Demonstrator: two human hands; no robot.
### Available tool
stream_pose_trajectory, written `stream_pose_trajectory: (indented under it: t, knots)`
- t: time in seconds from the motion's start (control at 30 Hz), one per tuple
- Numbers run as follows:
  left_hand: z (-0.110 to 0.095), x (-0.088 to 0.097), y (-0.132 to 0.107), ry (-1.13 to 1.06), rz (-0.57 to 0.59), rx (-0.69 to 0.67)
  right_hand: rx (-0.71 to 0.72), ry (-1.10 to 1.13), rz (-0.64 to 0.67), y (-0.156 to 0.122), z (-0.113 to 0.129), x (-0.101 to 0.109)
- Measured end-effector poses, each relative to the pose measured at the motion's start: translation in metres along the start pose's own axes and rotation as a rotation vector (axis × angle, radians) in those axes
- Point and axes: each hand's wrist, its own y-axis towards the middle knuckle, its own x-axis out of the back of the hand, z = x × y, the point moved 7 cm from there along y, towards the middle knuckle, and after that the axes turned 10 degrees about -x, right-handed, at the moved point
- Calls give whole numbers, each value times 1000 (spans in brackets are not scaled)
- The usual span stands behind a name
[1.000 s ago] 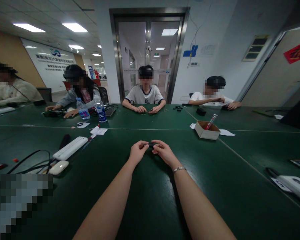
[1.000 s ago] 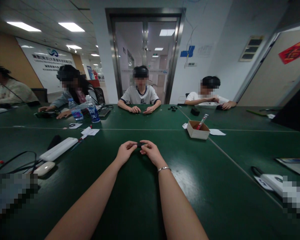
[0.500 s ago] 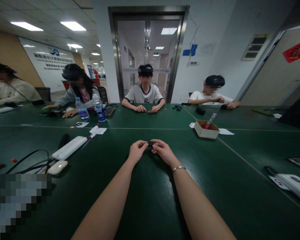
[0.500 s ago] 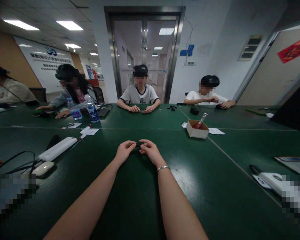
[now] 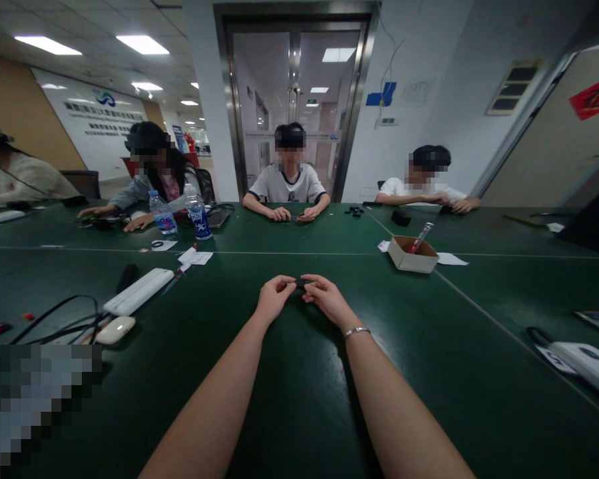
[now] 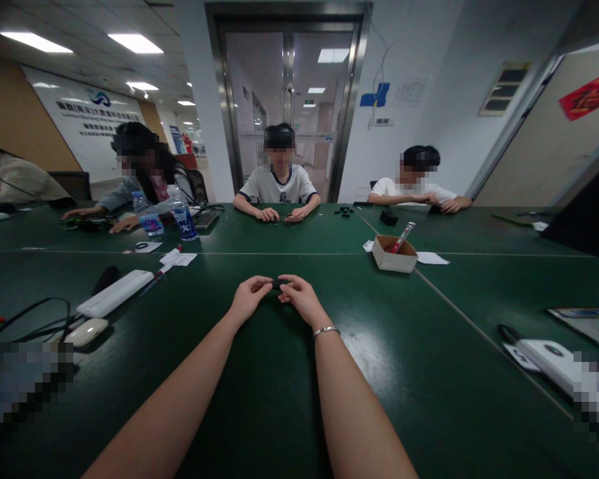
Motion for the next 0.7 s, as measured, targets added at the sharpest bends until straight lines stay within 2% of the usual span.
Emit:
stream_pose_trajectory:
  t: [0.33, 0.7]
  knots:
    - [7, -5, 3, -157, 14, -28, -7, 33, 2, 5, -6, 4]
    - [8, -4, 3, -156, 8, -4, -6, 20, 0, 4, -4, 3]
